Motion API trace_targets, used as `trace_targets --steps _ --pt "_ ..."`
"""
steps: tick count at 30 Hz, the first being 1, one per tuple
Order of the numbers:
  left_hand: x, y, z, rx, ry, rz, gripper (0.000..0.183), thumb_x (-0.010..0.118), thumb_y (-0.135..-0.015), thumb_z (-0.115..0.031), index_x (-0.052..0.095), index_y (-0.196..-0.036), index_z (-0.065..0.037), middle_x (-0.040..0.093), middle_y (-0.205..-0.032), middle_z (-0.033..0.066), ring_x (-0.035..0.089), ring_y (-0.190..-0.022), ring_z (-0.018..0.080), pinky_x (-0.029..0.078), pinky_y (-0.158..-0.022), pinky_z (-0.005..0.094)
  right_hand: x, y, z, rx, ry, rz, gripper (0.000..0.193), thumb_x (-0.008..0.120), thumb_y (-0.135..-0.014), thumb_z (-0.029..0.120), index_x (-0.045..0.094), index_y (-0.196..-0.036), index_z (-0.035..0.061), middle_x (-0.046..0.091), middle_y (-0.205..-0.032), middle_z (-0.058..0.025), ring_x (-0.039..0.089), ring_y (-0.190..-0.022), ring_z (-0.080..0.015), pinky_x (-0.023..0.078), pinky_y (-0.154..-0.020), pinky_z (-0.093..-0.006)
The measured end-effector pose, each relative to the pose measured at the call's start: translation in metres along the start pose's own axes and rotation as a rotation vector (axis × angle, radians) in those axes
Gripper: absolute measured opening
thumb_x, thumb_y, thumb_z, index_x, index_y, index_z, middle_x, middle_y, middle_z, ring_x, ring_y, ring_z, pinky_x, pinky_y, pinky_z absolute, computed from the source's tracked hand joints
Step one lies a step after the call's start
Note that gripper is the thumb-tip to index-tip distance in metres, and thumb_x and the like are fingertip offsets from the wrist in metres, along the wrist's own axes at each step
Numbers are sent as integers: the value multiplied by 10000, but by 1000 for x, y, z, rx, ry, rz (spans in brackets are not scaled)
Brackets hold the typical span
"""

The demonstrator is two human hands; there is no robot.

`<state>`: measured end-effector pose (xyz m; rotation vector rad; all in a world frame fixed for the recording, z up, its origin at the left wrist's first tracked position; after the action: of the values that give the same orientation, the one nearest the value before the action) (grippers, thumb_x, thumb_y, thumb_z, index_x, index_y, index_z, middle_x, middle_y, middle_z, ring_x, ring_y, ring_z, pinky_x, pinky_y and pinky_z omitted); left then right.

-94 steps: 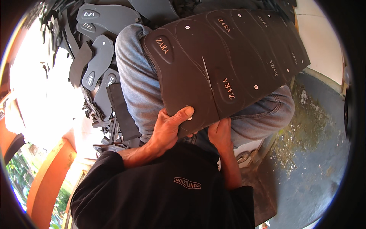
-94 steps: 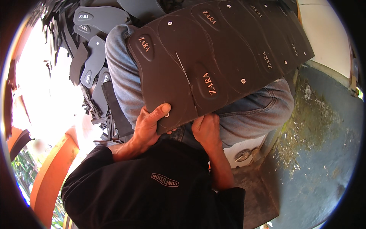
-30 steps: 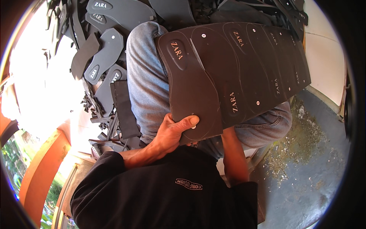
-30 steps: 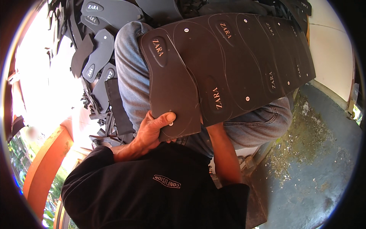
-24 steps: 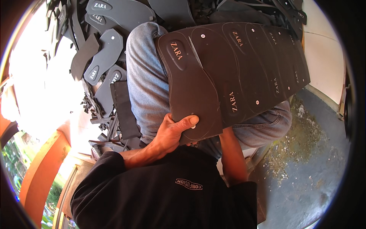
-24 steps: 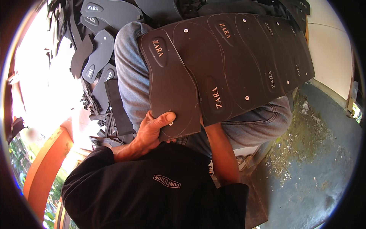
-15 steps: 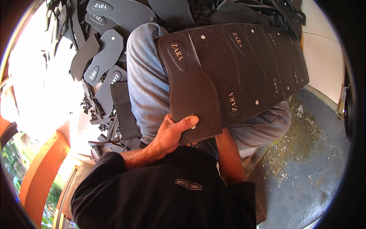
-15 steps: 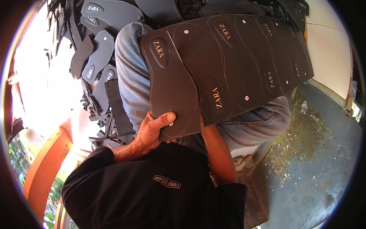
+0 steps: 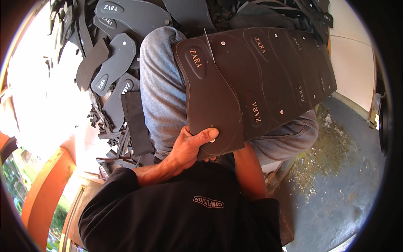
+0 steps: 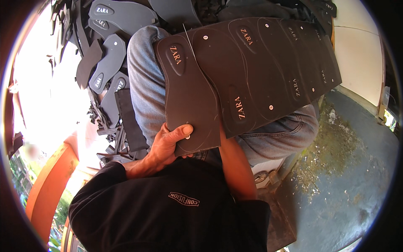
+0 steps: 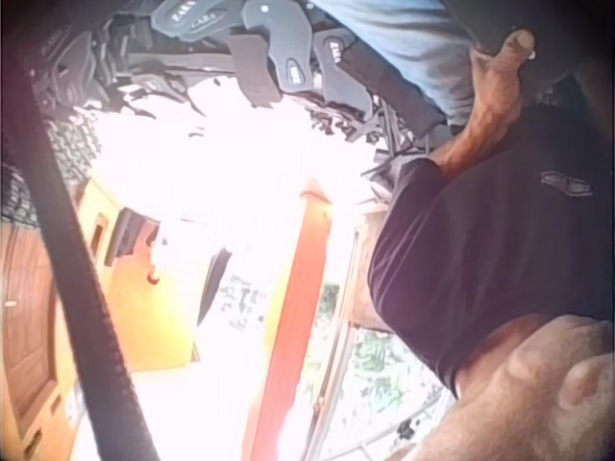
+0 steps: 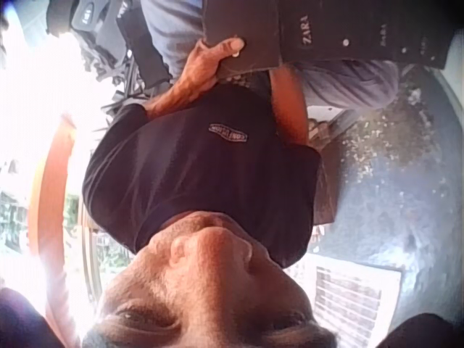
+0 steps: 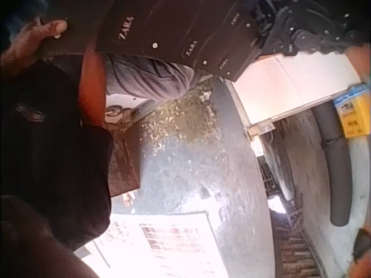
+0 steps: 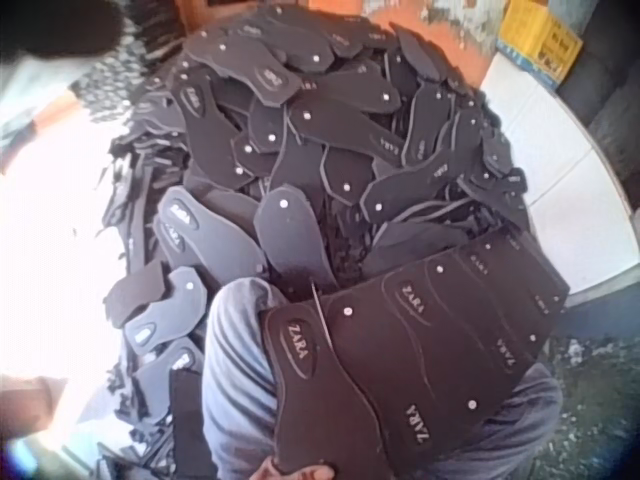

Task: The person uses a knife to cut individual shoe soles from a larger sheet of black material while sitting on the floor.

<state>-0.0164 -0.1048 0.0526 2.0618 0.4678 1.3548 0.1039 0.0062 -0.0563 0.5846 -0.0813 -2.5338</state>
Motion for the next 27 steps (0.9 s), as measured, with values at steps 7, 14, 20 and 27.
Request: trace_targets --steps 7,14,20,27 --pt "-12 27 -19 -62 -113 -5 274 679 -776 -224 585 -879 11 592 -631 76 549 -451 148 401 -370 230 23 -79 41 189 -355 -132 436 388 -942 360 509 -1143 -7 573 -1021 -115 576 -862 -194 484 -716 -311" --pt "-98 83 -70 50 -309 107 248 658 -691 -79 630 -882 76 630 -723 72 571 -592 130 430 -549 230 57 -64 107 279 -1178 285 559 322 -932 514 537 -1068 16 575 -826 -68 532 -645 -131 446 -543 -261" --pt "-124 71 -113 -45 -320 206 531 666 -682 -153 518 -1107 128 625 -919 161 604 -723 203 486 -658 261 8 -47 170 392 -880 28 150 647 -831 123 538 -768 42 416 -538 46 335 -372 -27 214 -333 -207" --pt "-80 23 -121 657 402 453 831 401 -846 -629 269 -1377 -4 381 -1354 209 396 -1233 357 390 -963 508 -24 -31 159 246 -892 -496 164 618 -841 75 485 -751 41 394 -540 48 310 -360 -16 220 -322 -202"
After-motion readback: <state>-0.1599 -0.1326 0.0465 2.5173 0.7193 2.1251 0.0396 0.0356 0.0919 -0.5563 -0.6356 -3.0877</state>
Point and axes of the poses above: each hand's wrist, its own y-axis away from the middle knuckle, its own x-axis out of the palm, z = x × y, the point moved 1 cm from there along -y, towards the middle knuckle
